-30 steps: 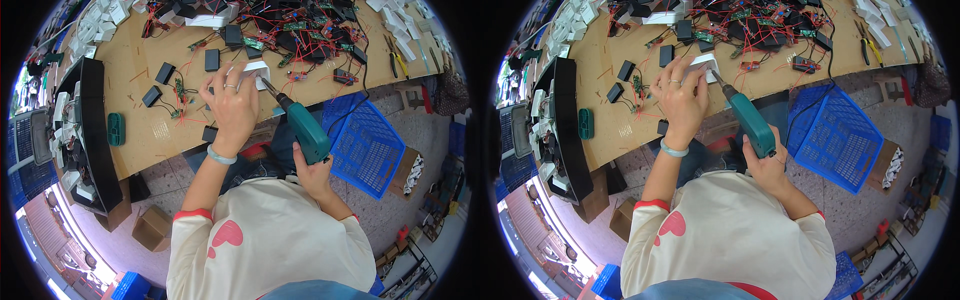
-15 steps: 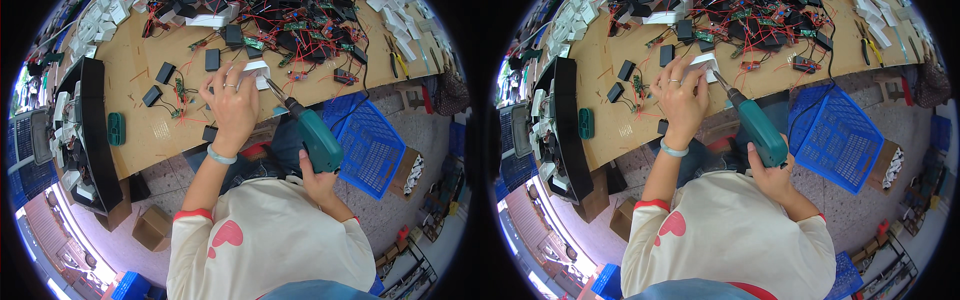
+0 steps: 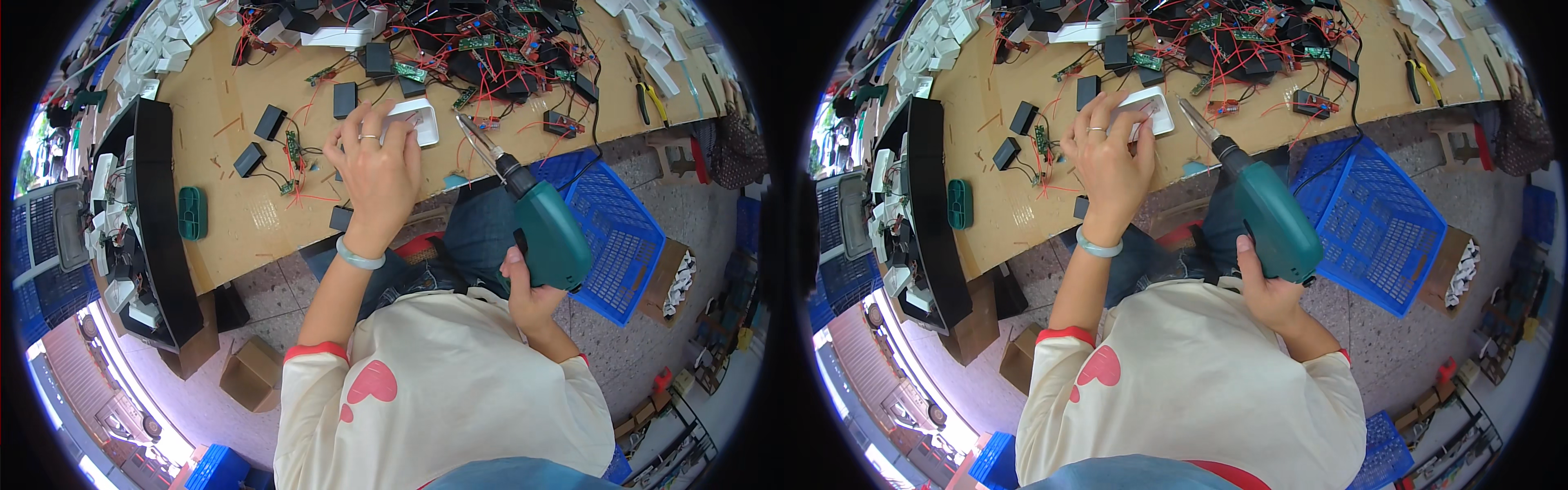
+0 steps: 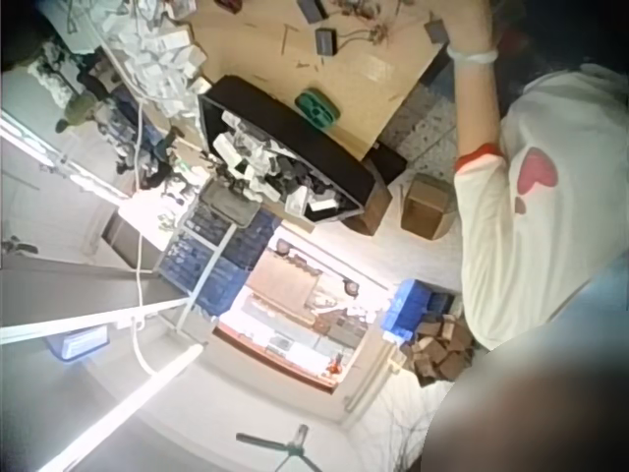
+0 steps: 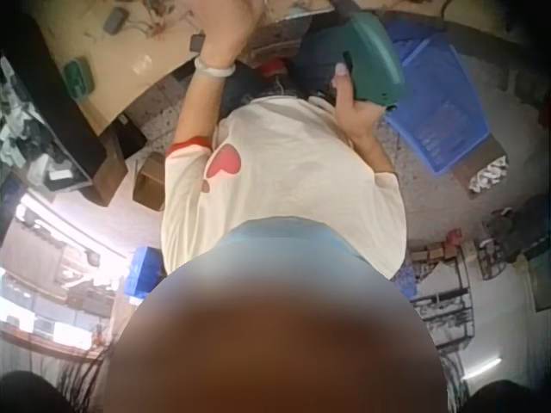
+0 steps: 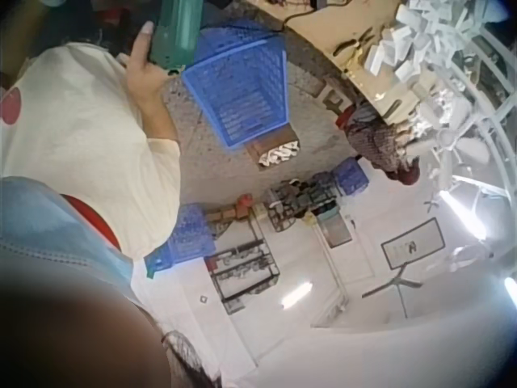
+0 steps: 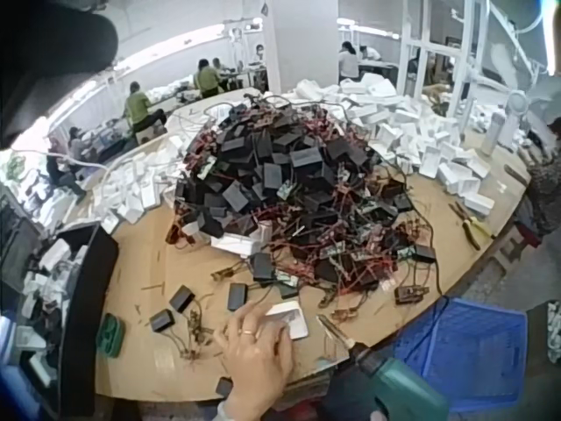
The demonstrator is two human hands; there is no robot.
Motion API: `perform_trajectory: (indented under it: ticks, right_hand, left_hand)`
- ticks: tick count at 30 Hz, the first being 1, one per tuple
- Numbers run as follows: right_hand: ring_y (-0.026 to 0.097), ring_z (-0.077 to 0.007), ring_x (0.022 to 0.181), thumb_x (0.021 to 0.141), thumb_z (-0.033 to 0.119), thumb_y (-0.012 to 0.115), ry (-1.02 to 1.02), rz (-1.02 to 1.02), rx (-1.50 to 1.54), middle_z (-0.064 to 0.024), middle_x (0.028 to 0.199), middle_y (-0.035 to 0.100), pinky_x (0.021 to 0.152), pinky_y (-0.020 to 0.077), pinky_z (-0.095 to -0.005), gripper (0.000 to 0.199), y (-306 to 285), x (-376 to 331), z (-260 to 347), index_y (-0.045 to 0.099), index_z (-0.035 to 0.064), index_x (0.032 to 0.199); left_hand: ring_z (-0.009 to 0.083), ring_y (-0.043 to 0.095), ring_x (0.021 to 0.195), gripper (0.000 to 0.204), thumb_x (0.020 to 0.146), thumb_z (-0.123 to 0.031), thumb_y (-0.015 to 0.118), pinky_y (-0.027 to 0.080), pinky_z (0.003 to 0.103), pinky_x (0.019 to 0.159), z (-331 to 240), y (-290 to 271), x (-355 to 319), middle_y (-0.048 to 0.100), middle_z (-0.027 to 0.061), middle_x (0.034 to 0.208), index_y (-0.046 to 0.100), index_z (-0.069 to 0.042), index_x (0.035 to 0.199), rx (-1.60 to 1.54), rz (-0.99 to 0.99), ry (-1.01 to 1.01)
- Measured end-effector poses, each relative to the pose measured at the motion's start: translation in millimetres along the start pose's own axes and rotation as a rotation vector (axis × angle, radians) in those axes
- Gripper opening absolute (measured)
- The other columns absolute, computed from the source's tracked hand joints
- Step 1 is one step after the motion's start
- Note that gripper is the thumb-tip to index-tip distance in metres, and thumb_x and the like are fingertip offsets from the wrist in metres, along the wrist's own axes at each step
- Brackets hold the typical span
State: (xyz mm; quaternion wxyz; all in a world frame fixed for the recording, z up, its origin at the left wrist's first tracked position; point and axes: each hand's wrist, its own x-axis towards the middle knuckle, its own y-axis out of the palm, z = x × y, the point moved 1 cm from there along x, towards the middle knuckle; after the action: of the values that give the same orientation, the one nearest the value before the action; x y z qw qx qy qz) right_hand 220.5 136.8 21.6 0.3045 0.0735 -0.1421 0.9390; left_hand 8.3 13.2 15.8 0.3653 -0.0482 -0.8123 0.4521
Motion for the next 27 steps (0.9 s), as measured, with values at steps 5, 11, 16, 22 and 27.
perform_trajectory:
  ticks: [5,11,16,22,27]
  right_hand:
    - [0.056,-0.0122,0.062,0.094,-0.009,0.056,0.102,-0.02,0.063,-0.0096,0.081,0.061,0.057,0.0496,-0.0278,0.03,-2.1,3.0,8.6,0.052,-0.0054,0.123]
    - [0.055,-0.0123,0.062,0.095,-0.009,0.055,0.116,-0.019,0.061,-0.0096,0.082,0.06,0.057,0.0491,-0.0279,0.031,-2.3,2.8,8.8,0.051,-0.0049,0.125]
    - [0.056,-0.0124,0.062,0.095,-0.008,0.056,0.11,-0.011,0.069,-0.0095,0.082,0.06,0.057,0.0491,-0.0279,0.031,-0.9,4.9,9.7,0.051,-0.0047,0.126]
    - [0.054,-0.0115,0.061,0.094,-0.008,0.056,0.119,-0.042,0.092,-0.0084,0.08,0.06,0.057,0.0481,-0.0271,0.039,2.1,7.2,14.0,0.051,-0.0064,0.133]
    - [0.054,-0.0102,0.06,0.095,-0.005,0.059,0.109,-0.105,0.123,-0.0058,0.074,0.06,0.056,0.0465,-0.0248,0.031,5.6,14.8,16.0,0.054,-0.0075,0.125]
  left_hand:
    - [0.0305,0.057,0.121,0.009,0.082,-0.016,0.075,0.036,0.046,0.099,1.7,-0.4,1.4,0.067,0.0048,0.121,0.072,-0.011,0.09,-0.029,0.02,-0.043]
    - [0.036,0.054,0.114,0.011,0.083,-0.01,0.072,0.039,0.049,0.097,4.3,2.1,7.6,0.063,0.0128,0.117,0.068,-0.004,0.09,-0.186,0.073,-0.084]
    - [0.035,0.058,0.108,0.012,0.082,-0.008,0.075,0.048,0.042,0.09,8.3,-1.6,13.2,0.064,0.0182,0.111,0.07,-0.002,0.091,-0.239,0.064,-0.14]
    - [0.0282,0.064,0.104,0.011,0.087,-0.007,0.073,0.05,0.042,0.087,53.6,-29.7,20.0,0.066,0.0171,0.112,0.069,0.0,0.094,-0.629,-0.142,-0.33]
    - [0.0192,0.068,0.101,0.024,0.099,-0.013,0.06,0.056,0.036,0.084,170.4,-137.0,30.5,0.07,0.0094,0.109,0.066,0.001,0.118,-1.367,-0.513,-0.699]
